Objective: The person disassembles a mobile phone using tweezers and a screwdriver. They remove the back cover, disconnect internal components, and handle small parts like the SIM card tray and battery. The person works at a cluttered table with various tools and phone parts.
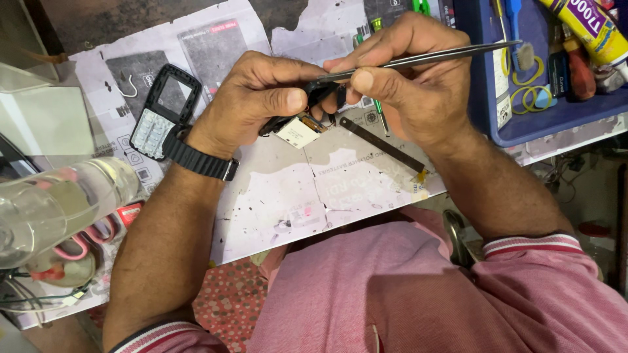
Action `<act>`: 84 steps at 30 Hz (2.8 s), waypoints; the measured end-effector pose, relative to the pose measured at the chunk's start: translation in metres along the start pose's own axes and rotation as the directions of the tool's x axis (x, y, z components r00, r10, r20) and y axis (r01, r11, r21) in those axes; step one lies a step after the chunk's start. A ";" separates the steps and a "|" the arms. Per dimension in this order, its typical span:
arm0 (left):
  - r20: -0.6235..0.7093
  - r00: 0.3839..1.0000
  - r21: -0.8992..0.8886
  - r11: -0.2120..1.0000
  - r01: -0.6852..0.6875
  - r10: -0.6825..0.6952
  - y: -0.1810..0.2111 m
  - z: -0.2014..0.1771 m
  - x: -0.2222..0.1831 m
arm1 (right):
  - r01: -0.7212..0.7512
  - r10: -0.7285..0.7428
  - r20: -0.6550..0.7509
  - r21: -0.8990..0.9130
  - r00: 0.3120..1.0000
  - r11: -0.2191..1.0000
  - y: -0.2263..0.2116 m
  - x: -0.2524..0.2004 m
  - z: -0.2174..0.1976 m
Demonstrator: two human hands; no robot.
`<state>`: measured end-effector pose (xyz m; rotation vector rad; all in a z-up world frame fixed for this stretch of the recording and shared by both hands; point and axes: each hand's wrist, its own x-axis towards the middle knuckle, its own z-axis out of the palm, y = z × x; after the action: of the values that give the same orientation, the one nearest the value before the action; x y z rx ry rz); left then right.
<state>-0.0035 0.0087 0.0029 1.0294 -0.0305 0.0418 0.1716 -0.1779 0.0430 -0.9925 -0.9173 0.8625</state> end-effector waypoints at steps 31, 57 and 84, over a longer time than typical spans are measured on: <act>-0.066 0.996 -0.073 0.996 0.048 -0.053 0.008 0.006 0.004 | -0.097 0.084 -0.061 -0.258 0.995 0.961 -0.016 0.003 0.008; -0.126 0.992 -0.188 0.982 -0.021 -0.003 -0.013 -0.002 0.008 | 0.009 -0.018 -0.042 -0.205 0.999 0.979 -0.012 0.002 0.008; -0.084 0.996 -0.271 0.962 -0.033 0.010 -0.017 -0.008 0.005 | 0.041 -0.094 -0.161 -0.308 0.982 0.951 0.003 -0.002 0.002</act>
<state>0.0021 0.0071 -0.0160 0.7513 0.0268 0.0972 0.1685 -0.1788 0.0405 -1.2731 -0.9442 0.5746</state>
